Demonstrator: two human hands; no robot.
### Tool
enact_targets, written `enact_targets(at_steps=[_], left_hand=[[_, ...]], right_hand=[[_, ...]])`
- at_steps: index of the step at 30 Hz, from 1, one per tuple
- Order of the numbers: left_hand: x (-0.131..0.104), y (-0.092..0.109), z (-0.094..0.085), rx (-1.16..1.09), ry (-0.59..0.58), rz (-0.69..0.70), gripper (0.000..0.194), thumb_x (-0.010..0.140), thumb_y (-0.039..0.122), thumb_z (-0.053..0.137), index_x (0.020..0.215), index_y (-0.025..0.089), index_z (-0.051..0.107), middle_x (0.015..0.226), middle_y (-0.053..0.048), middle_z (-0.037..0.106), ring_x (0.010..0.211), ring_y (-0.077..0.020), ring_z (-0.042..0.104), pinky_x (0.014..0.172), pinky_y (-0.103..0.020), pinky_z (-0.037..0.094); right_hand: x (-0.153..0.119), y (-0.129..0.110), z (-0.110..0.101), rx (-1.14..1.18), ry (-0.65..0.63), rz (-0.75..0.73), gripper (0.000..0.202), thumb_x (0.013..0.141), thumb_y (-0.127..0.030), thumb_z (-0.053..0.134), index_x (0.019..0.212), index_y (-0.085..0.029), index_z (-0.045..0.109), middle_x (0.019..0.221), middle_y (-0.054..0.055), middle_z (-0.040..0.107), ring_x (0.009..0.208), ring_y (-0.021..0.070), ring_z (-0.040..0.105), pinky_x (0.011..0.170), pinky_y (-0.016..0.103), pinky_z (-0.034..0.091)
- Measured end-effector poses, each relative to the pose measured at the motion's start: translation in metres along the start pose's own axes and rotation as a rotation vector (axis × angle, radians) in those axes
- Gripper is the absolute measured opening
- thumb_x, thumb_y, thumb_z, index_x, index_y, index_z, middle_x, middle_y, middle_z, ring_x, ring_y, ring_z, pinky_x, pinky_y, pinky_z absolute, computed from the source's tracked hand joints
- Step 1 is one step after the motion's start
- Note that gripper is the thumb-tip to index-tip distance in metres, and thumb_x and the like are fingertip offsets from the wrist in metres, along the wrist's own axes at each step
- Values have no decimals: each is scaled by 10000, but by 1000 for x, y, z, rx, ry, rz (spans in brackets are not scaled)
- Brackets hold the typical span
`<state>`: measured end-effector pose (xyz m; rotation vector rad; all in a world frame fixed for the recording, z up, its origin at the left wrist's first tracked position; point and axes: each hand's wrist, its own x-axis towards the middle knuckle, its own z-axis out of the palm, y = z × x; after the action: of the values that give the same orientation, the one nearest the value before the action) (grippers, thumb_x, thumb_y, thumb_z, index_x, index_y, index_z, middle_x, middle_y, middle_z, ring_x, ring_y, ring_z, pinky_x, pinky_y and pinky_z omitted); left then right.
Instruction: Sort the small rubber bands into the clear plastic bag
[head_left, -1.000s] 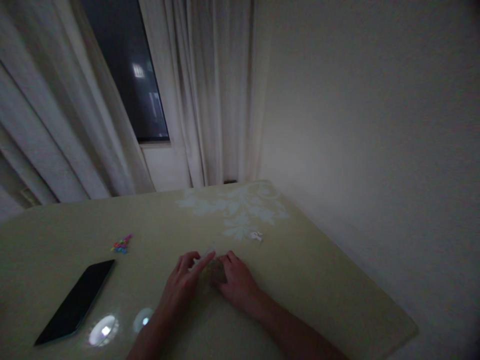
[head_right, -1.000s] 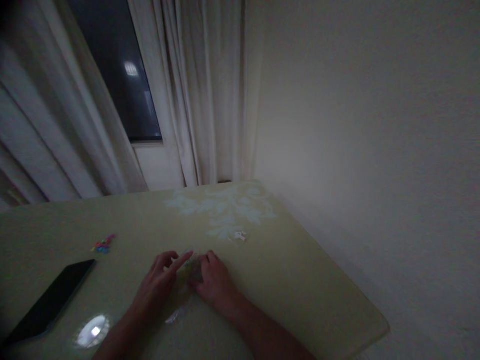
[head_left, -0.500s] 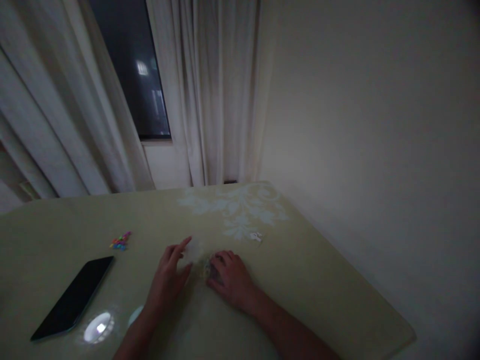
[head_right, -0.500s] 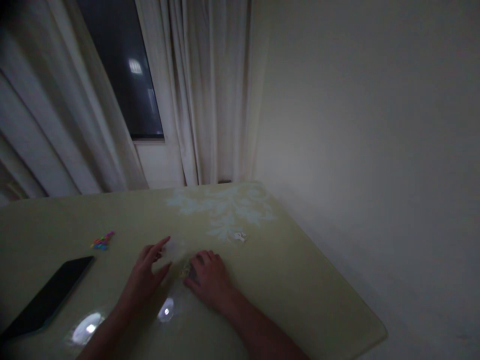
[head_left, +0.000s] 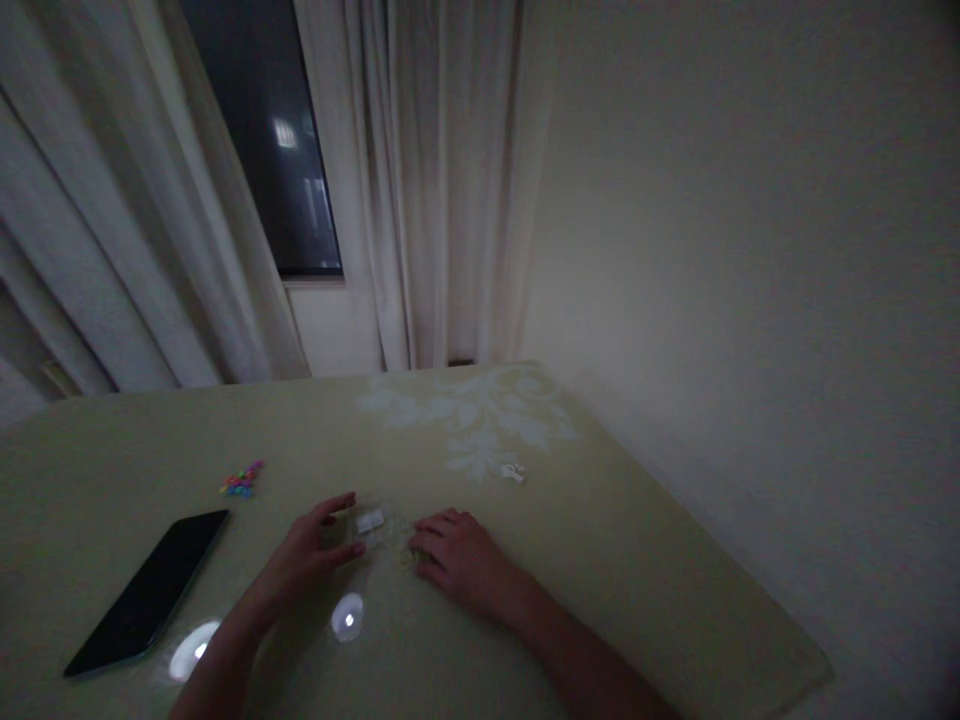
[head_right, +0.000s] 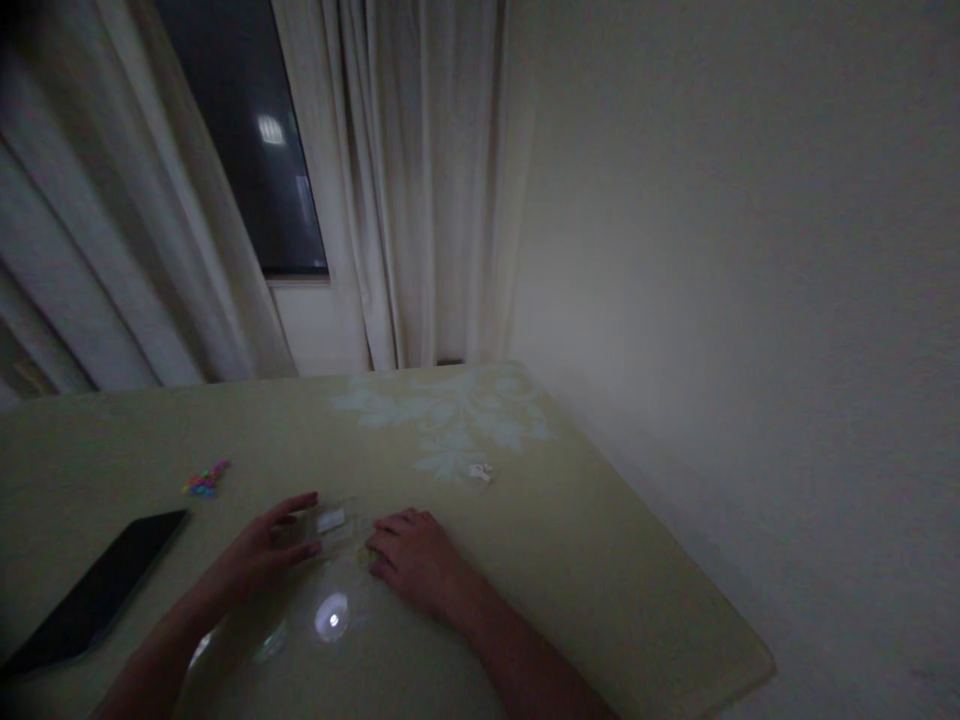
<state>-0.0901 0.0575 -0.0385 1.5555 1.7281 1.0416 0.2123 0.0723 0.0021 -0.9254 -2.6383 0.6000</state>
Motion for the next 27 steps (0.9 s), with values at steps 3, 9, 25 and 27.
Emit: enact_targets(at_steps=[3, 9, 25, 27], left_hand=[[0, 2, 1, 109, -16, 102, 787, 661, 553, 838, 1345, 202, 674, 1349, -180, 726, 1172, -393, 705, 994, -550, 562], [-15, 34, 31, 473, 114, 427, 434, 899, 412, 698, 1321, 308, 701, 1364, -70, 728, 1193, -326, 655, 1029, -520, 494], [-36, 50, 79, 684, -178, 608, 381, 875, 11, 617, 1096, 277, 778, 1123, -68, 773, 1038, -265, 690, 929, -408, 531], [-40, 57, 81, 678, -215, 548, 375, 881, -6, 580, 1088, 243, 770, 1102, -79, 767, 1012, -260, 707, 915, -398, 556]], right_hand=[[-7, 5, -8, 55, -35, -18, 275, 1058, -319, 582, 1294, -260, 712, 1379, 65, 688, 1281, 225, 592, 1136, 362, 386], [-14, 15, -14, 104, 50, 77, 585, 905, -390, 791, 1437, -234, 606, 1444, 112, 605, 1340, 278, 530, 1140, 378, 406], [-12, 21, -13, 142, 28, 209, 262, 906, -360, 797, 1126, -226, 752, 1109, 42, 643, 989, 207, 646, 863, 270, 487], [-13, 25, -16, 115, 36, 236, 345, 862, -394, 842, 1138, -210, 747, 1110, 51, 649, 1000, 220, 645, 855, 276, 479]])
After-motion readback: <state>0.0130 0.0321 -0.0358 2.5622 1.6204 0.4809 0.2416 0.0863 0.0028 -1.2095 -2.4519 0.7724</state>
